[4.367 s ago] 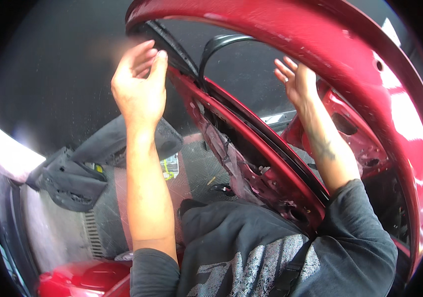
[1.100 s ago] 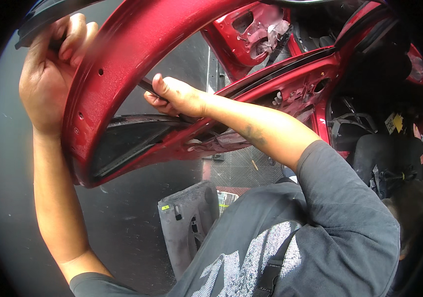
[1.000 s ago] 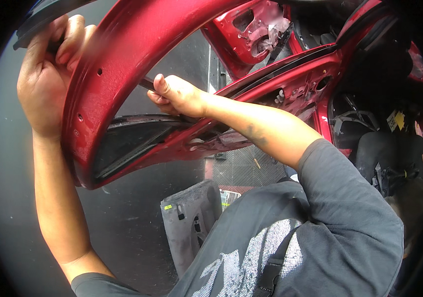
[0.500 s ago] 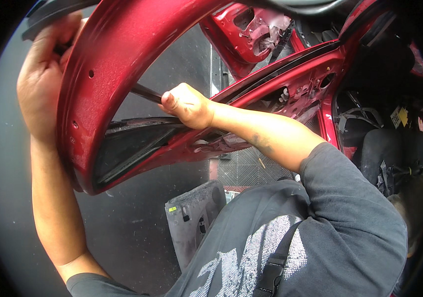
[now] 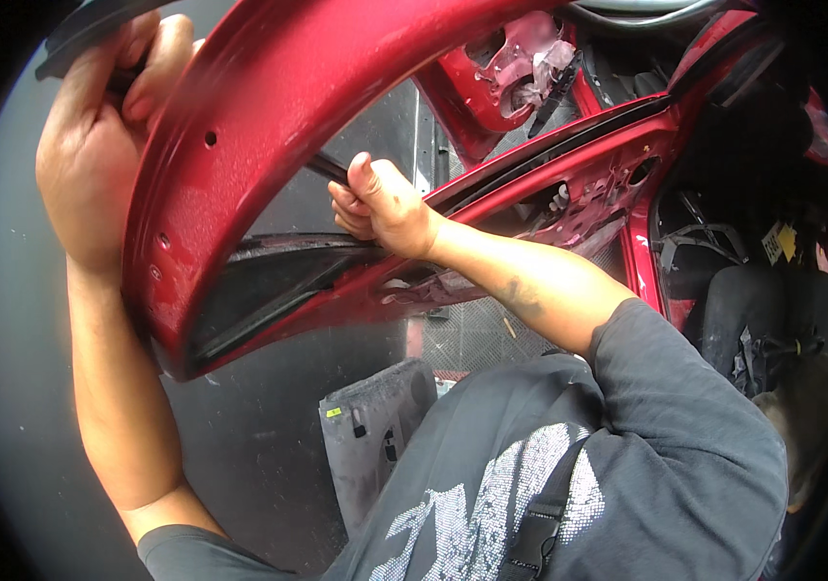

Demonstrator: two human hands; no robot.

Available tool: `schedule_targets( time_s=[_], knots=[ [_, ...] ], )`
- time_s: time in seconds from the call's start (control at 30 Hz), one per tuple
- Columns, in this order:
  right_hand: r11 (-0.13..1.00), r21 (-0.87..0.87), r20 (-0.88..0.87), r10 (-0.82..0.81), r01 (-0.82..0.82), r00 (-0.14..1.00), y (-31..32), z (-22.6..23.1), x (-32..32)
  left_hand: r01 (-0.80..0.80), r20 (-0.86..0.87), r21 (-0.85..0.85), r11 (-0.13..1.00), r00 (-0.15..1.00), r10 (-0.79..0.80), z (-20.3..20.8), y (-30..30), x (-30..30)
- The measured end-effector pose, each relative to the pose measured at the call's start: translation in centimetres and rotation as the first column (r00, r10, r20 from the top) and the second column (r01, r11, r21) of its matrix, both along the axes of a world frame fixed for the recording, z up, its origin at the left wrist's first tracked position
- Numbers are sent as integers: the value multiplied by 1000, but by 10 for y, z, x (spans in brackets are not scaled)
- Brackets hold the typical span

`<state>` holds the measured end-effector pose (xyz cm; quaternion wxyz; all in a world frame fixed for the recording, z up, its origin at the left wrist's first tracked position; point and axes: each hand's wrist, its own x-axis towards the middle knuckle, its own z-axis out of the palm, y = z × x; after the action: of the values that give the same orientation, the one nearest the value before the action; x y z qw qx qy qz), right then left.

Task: The person installs a black rubber weather stripping along the perimeter of a red car door frame. They align and press the strip into place by hand, working around the curved edges and corners of the door.

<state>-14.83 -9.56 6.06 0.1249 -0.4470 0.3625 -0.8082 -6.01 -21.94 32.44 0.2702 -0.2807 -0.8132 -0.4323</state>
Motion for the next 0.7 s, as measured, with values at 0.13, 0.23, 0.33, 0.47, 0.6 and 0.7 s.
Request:
schedule_targets(
  time_s=[0.13,0.23,0.33,0.47,0.6,0.7],
  knots=[
    [999,-37,-8,-6,6,1000,-5,1,6,-64,-108,-78,995,993,55,3,-26,-3],
    [998,2,-42,-63,63,997,-2,1,6,-80,-66,-158,984,995,70,5,-23,-2],
    [985,65,-123,-151,160,981,0,-6,3,-141,-23,-236,961,990,139,8,-24,0],
    [970,67,-175,-220,234,960,-4,-10,-1,-220,-111,-328,919,975,194,3,-16,3],
    [952,87,-178,-275,293,945,-3,-19,3,-60,129,-142,988,989,79,2,-21,1],
    [948,85,-192,-285,305,939,-2,-15,6,-82,135,-126,989,986,99,2,-19,2]
  ],
)
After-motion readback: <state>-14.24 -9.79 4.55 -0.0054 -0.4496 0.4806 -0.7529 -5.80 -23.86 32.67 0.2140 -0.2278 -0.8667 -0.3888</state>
